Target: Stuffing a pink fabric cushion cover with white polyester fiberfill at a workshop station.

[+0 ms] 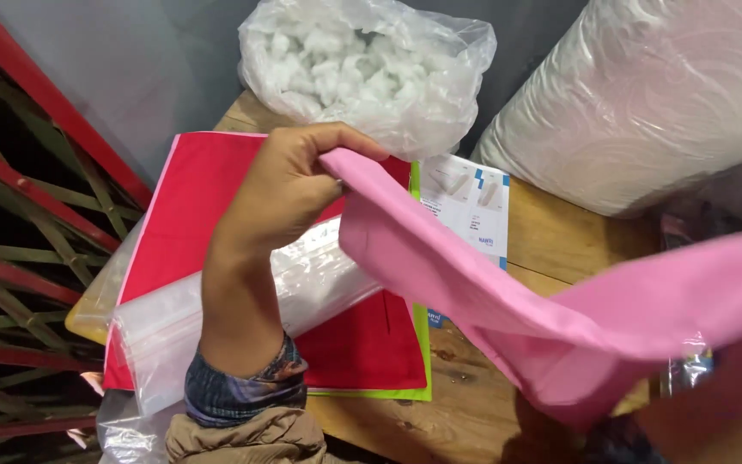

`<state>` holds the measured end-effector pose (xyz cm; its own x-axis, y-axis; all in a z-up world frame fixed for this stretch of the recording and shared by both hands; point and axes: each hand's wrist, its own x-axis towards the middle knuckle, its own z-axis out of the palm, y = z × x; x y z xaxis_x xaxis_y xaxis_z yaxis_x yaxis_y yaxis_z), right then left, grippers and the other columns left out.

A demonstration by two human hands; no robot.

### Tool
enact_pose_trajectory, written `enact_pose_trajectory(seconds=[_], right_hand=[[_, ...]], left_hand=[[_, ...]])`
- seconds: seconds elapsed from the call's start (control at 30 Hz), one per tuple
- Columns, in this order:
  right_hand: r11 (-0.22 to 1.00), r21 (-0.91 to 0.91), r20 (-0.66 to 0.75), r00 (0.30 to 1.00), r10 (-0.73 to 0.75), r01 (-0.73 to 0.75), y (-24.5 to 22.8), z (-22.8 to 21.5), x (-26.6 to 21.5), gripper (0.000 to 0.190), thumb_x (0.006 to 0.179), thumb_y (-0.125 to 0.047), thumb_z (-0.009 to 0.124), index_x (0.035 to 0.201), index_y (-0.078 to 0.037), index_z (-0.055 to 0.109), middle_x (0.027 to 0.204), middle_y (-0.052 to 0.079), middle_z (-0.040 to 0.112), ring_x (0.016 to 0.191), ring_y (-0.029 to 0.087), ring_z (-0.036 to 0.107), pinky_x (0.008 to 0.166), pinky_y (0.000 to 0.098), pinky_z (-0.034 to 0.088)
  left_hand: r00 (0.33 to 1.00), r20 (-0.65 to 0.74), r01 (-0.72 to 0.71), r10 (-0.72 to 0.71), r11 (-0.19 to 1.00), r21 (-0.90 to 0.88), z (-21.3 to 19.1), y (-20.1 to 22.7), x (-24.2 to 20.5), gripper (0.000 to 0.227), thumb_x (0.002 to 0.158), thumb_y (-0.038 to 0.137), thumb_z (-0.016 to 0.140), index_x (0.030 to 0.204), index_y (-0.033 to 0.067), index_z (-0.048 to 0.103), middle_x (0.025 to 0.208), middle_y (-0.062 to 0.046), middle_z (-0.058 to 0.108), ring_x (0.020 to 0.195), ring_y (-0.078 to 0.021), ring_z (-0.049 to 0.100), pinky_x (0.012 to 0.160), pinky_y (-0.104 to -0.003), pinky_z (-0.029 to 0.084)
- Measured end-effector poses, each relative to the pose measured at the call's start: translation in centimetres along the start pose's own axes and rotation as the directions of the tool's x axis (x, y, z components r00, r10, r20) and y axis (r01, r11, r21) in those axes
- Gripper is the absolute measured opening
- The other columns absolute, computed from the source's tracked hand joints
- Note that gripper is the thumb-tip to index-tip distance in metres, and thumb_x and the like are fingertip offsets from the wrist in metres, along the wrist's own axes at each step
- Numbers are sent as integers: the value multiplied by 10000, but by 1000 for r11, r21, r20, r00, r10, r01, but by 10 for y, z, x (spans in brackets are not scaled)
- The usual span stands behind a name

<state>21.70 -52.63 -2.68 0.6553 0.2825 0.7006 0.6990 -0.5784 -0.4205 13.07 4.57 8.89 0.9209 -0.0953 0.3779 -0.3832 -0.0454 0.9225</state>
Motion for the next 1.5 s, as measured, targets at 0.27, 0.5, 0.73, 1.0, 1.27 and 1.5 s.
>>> enact_pose_trajectory(seconds=[0.27,0.5,0.73,1.0,1.27,1.5], right_hand=[[641,-672,26,853,521,-371,-192,80,81,402,977,-202,563,1368,-150,640,1217,184,712,1092,458,654,840,591,480],[989,-137,279,956,87,-50,-291,98,79,370,892,-175,733,1237,-54,674,1219,94,730,1071,212,690,885,318,500],[975,-222,245,966,80,-24,-280,141,63,309,910,-242,753,1148,-159,575,1011,-39,776,915,115,757,618,354,530],[995,-73,262,961,82,-65,-274,131,73,289,935,-173,731,1164,-112,564,1027,7,769,936,139,784,725,286,548],[982,-146,174,980,-98,124,-279,129,73,110,993,-180,708,1048,-96,663,929,1,749,786,163,711,685,289,497],[932,-233,125,959,-256,279,-286,132,74,129,980,-199,764,1060,-117,705,939,-1,741,782,222,672,719,351,473]], left_hand=[[981,0,172,-195,861,478,23,7,4,427,720,25,474,942,175,806,958,62,820,909,-79,730,706,-255,509],[941,254,34,-224,809,587,60,-1,5,226,853,218,565,651,185,661,516,46,506,532,-116,445,554,-359,322],[926,260,81,-273,817,571,77,4,1,319,864,319,596,610,151,503,535,37,407,569,-122,378,545,-360,289],[914,390,-203,115,960,192,68,1,-1,103,934,219,676,1008,149,689,960,38,703,892,-105,647,792,-258,516],[917,392,-139,78,982,129,69,10,-2,127,983,198,616,934,117,702,855,44,693,814,-73,618,774,-239,509],[920,391,-87,16,982,165,69,14,-4,124,969,194,594,918,128,686,806,36,742,776,-70,687,747,-230,533]])
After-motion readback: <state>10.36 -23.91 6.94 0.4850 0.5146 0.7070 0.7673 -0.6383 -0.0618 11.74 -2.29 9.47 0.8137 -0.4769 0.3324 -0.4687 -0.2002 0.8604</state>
